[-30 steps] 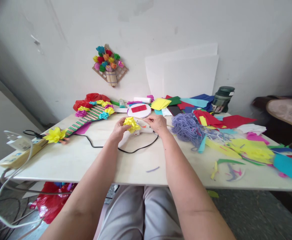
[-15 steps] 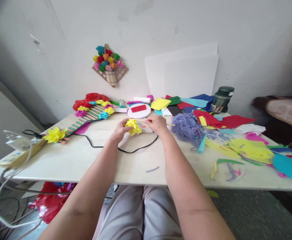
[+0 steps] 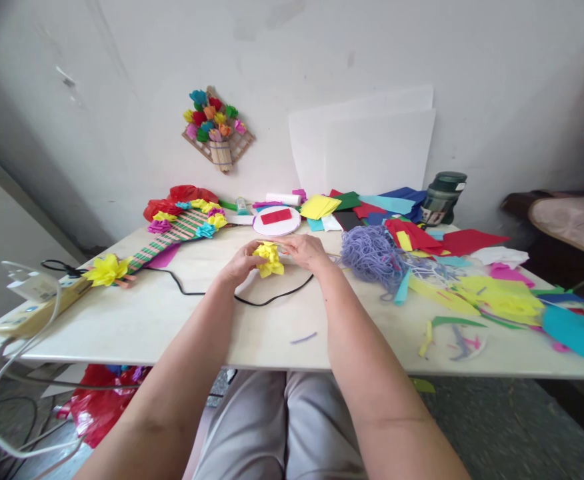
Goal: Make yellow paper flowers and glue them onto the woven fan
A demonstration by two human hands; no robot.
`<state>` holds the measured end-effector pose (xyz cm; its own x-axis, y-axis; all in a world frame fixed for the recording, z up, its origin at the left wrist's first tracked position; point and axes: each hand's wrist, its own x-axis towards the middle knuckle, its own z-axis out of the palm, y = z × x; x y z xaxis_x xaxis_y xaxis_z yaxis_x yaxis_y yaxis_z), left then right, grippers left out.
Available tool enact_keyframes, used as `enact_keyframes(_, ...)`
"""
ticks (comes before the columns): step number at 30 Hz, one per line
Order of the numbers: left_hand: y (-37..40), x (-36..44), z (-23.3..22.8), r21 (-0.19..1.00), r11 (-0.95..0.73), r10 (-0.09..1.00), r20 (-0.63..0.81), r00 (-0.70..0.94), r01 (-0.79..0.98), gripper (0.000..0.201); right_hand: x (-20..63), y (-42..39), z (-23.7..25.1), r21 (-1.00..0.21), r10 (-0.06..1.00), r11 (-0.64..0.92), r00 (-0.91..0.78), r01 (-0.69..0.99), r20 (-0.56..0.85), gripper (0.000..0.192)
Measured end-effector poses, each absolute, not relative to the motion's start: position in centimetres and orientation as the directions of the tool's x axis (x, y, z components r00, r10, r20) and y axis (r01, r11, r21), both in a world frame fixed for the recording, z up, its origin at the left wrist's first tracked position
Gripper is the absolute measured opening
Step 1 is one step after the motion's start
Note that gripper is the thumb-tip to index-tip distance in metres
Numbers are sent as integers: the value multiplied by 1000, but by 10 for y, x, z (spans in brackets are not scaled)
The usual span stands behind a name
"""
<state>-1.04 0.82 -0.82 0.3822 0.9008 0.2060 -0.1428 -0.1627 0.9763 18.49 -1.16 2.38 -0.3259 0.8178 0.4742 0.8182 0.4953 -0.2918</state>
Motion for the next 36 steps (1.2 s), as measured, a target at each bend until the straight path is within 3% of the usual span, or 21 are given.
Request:
enact_keyframes(7, 10, -12, -7, 984, -57, 880, 130, 457, -170, 42, 184, -9, 22, -262, 804, 525, -369, 810, 467, 39)
enact_keyframes(13, 12, -11, -6, 963, 40, 906, 77, 415, -266, 36, 185, -7, 20, -312, 800, 540, -363, 782, 477, 39)
enact_keyframes(29, 11, -11, -4, 972, -74, 950, 138, 279, -225, 21, 183, 2, 8, -383, 730, 661, -434, 646, 528, 38)
enact_keyframes(36, 15, -10, -8, 958, -88, 952, 161, 259, -272, 18, 181, 1, 10, -312, 711, 667, -453, 676, 538, 39)
